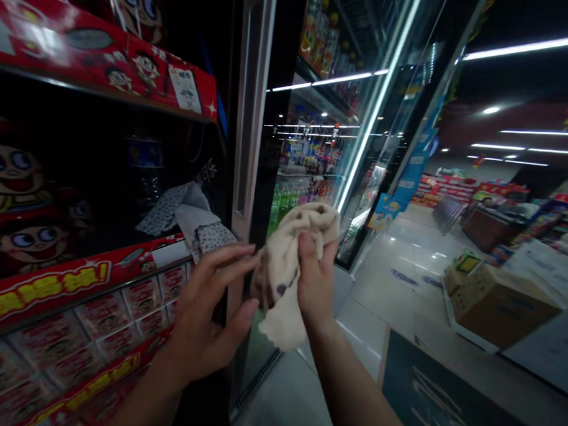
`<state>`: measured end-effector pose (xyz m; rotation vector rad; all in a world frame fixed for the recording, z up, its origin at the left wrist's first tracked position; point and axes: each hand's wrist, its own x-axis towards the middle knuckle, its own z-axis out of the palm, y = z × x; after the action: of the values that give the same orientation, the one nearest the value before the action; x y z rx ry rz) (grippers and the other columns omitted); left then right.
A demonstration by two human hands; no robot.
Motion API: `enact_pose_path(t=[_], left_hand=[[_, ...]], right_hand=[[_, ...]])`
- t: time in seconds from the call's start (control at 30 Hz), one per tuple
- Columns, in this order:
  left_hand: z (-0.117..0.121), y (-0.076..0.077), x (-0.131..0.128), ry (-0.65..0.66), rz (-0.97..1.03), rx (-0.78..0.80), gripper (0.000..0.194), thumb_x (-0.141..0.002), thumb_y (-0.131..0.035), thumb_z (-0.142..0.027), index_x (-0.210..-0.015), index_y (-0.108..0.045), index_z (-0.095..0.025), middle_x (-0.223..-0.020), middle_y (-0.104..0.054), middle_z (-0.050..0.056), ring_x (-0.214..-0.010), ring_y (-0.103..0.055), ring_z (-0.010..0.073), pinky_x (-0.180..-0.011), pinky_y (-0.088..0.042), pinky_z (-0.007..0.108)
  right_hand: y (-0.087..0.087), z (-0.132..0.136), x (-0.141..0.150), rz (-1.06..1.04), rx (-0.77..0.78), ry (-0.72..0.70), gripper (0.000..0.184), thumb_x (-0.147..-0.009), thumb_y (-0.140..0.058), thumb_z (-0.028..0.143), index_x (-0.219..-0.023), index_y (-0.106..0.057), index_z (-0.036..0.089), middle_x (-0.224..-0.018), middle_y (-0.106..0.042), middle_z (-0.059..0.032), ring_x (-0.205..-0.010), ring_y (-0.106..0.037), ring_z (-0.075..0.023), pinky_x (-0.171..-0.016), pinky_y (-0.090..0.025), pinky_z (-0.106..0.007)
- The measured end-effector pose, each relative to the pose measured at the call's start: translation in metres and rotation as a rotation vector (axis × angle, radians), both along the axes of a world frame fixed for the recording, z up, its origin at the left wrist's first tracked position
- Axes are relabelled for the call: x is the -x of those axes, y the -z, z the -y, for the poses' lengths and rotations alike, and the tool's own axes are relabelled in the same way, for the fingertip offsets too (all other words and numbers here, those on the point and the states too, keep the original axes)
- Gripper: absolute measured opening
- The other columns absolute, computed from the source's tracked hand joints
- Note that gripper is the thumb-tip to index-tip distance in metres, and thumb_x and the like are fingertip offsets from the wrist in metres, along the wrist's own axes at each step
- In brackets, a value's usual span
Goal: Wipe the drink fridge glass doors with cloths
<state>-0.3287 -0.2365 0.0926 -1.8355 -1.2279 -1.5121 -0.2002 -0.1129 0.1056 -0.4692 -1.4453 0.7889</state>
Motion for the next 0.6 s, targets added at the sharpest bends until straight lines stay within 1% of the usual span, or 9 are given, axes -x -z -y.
enact_pose_path(t=[0.07, 0.13, 0.23, 0.3, 0.37, 0.4, 0.47, 0.53, 0.6], left_hand=[[-0.012, -0.005, 0.006, -0.110, -0.025, -0.095, 0.054, -0.096, -0.066, -0.023, -0.149, -0.058, -0.033, -0.143, -0.067, 0.008, -0.133, -0.065, 0.0265, -0.114, -0.057, 0.047], [-0.029, -0.010, 0.014, -0.207, -0.037, -0.160, 0.059, -0.096, -0.067, -0.028, -0.153, -0.055, -0.032, -0.149, -0.064, 0.010, -0.138, -0.063, 0.0297, -0.118, -0.053, 0.052], [-0.058, -0.016, 0.031, -0.265, -0.055, -0.157, 0.067, -0.099, -0.063, -0.036, -0.163, -0.043, -0.032, -0.166, -0.052, 0.012, -0.153, -0.051, 0.0339, -0.128, -0.042, 0.057], [-0.073, -0.018, 0.042, -0.259, -0.105, -0.136, 0.075, -0.099, -0.062, -0.039, -0.168, -0.034, -0.031, -0.173, -0.043, 0.013, -0.159, -0.044, 0.0346, -0.130, -0.039, 0.057], [-0.080, -0.018, 0.054, -0.265, -0.156, -0.114, 0.083, -0.096, -0.066, -0.041, -0.170, -0.031, -0.029, -0.176, -0.039, 0.014, -0.159, -0.045, 0.0370, -0.129, -0.041, 0.058], [-0.081, -0.017, 0.059, -0.279, -0.174, -0.090, 0.087, -0.093, -0.069, -0.042, -0.170, -0.031, -0.029, -0.177, -0.038, 0.015, -0.157, -0.046, 0.0394, -0.128, -0.042, 0.060], [-0.078, -0.013, 0.069, -0.309, -0.203, -0.020, 0.094, -0.088, -0.073, -0.047, -0.171, -0.031, -0.032, -0.179, -0.034, 0.012, -0.155, -0.047, 0.0444, -0.127, -0.042, 0.065], [-0.069, -0.007, 0.078, -0.326, -0.231, 0.042, 0.096, -0.086, -0.074, -0.053, -0.171, -0.030, -0.040, -0.181, -0.030, 0.003, -0.154, -0.048, 0.0459, -0.127, -0.041, 0.066], [-0.059, -0.002, 0.085, -0.341, -0.236, 0.075, 0.092, -0.088, -0.070, -0.057, -0.170, -0.030, -0.047, -0.180, -0.032, -0.007, -0.153, -0.049, 0.0441, -0.126, -0.041, 0.066]], right_hand=[[-0.017, -0.021, -0.001, -0.077, -0.045, 0.204, 0.058, -0.099, -0.057, 0.063, -0.139, -0.037, 0.026, -0.140, -0.064, -0.0182, -0.129, -0.068, -0.0280, -0.109, -0.061, -0.048], [-0.035, -0.036, 0.004, -0.103, -0.151, 0.317, 0.060, -0.097, -0.059, 0.063, -0.136, -0.035, 0.025, -0.140, -0.061, -0.0202, -0.132, -0.065, -0.0291, -0.114, -0.057, -0.051], [-0.055, -0.044, 0.021, -0.013, -0.358, 0.369, 0.048, -0.106, -0.047, 0.057, -0.139, -0.039, 0.023, -0.141, -0.060, -0.0192, -0.135, -0.062, -0.0269, -0.118, -0.054, -0.050], [-0.062, -0.041, 0.036, 0.108, -0.548, 0.358, 0.043, -0.112, -0.037, 0.052, -0.139, -0.047, 0.021, -0.150, -0.058, -0.0182, -0.147, -0.053, -0.0235, -0.126, -0.046, -0.047], [-0.063, -0.039, 0.049, 0.226, -0.717, 0.331, 0.046, -0.113, -0.034, 0.050, -0.143, -0.051, 0.020, -0.162, -0.050, -0.0165, -0.161, -0.037, -0.0203, -0.135, -0.035, -0.044], [-0.062, -0.040, 0.054, 0.272, -0.773, 0.311, 0.047, -0.112, -0.036, 0.049, -0.145, -0.052, 0.020, -0.167, -0.046, -0.0150, -0.166, -0.028, -0.0196, -0.138, -0.030, -0.044], [-0.057, -0.049, 0.060, 0.339, -0.817, 0.268, 0.046, -0.110, -0.043, 0.046, -0.148, -0.054, 0.024, -0.173, -0.039, -0.0105, -0.170, -0.017, -0.0209, -0.140, -0.024, -0.047], [-0.051, -0.070, 0.060, 0.379, -0.810, 0.258, 0.043, -0.107, -0.048, 0.042, -0.146, -0.057, 0.027, -0.176, -0.035, -0.0055, -0.171, -0.014, -0.0222, -0.141, -0.022, -0.050], [-0.045, -0.105, 0.056, 0.373, -0.765, 0.313, 0.043, -0.107, -0.044, 0.041, -0.145, -0.058, 0.025, -0.176, -0.036, -0.0054, -0.170, -0.017, -0.0215, -0.141, -0.020, -0.049]])
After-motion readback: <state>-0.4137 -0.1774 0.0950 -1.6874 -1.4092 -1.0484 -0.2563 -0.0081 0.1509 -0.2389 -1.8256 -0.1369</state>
